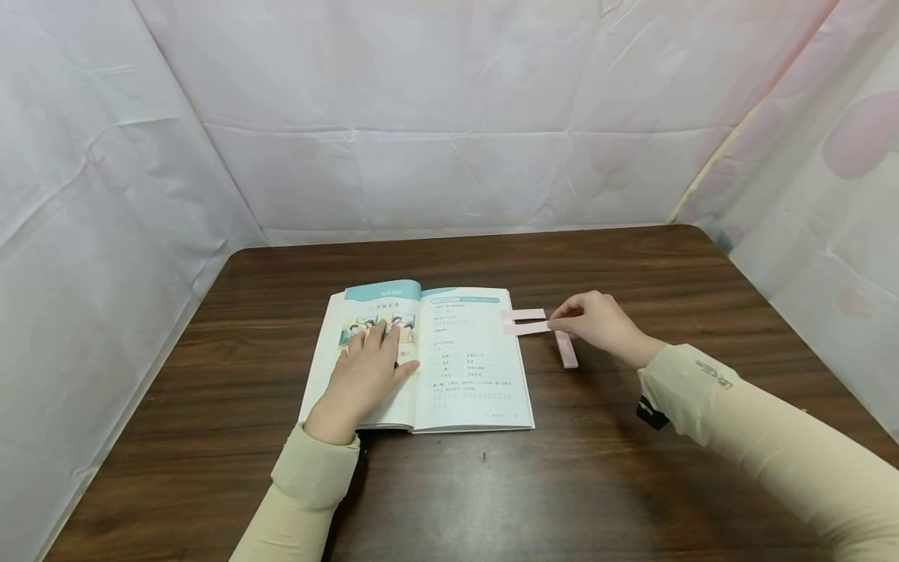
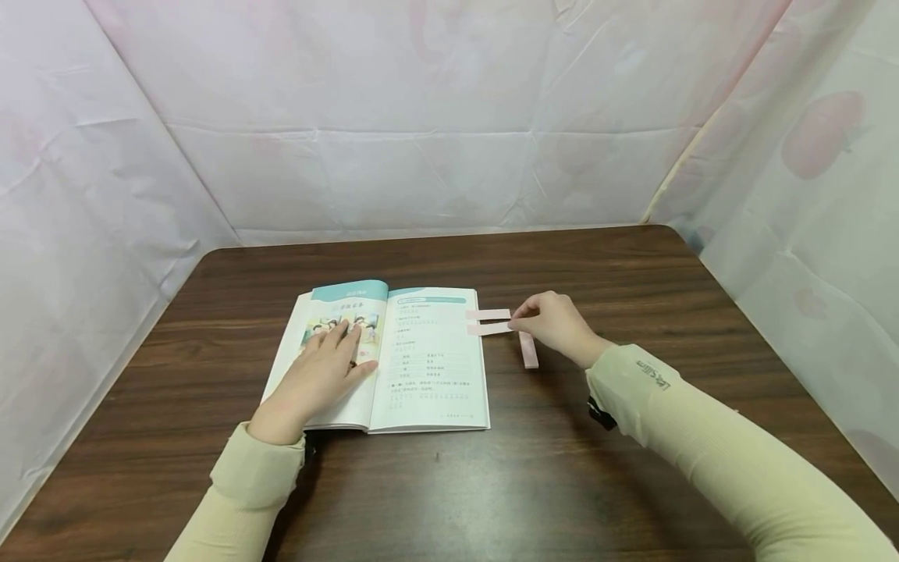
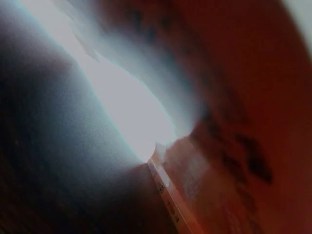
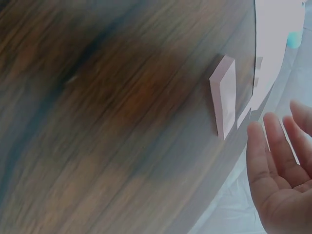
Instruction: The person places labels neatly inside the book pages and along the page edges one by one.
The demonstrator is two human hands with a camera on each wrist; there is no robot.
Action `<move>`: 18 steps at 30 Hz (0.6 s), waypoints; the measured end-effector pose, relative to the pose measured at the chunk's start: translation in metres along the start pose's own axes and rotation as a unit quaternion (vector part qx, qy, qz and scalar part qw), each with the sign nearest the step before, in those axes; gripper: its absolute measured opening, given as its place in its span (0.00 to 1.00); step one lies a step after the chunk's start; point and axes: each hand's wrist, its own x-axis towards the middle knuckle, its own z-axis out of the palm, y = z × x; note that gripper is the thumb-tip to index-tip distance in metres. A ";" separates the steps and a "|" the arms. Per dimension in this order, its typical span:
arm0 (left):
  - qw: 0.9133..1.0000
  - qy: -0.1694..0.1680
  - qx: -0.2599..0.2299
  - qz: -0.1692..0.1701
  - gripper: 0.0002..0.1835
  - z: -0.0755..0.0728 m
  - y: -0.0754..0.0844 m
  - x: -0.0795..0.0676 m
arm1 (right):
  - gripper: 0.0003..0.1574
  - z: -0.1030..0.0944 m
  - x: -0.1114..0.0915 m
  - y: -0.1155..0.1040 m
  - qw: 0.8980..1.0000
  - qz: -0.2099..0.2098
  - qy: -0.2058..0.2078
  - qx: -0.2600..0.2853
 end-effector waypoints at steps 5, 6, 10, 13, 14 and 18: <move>1.000 0.001 0.001 -0.002 0.40 0.000 0.000 0.000 | 0.14 -0.002 -0.005 0.004 0.999 -0.022 0.007 -0.029; 1.000 0.000 0.001 -0.003 0.40 0.000 0.001 0.000 | 0.14 -0.002 -0.006 0.005 0.999 -0.026 0.008 -0.034; 1.000 -0.002 0.002 -0.005 0.40 0.000 0.002 0.000 | 0.15 0.000 -0.011 0.012 0.997 -0.054 0.012 -0.059; 1.000 -0.002 0.002 -0.006 0.40 -0.001 0.002 0.000 | 0.16 0.002 -0.013 0.017 0.994 -0.082 0.009 -0.075; 1.000 -0.001 0.003 -0.005 0.40 -0.001 0.001 0.000 | 0.17 0.002 -0.014 0.019 0.992 -0.092 0.007 -0.082; 1.000 0.004 0.008 0.000 0.40 -0.001 0.000 0.000 | 0.22 0.003 -0.016 0.022 0.984 -0.131 -0.002 -0.124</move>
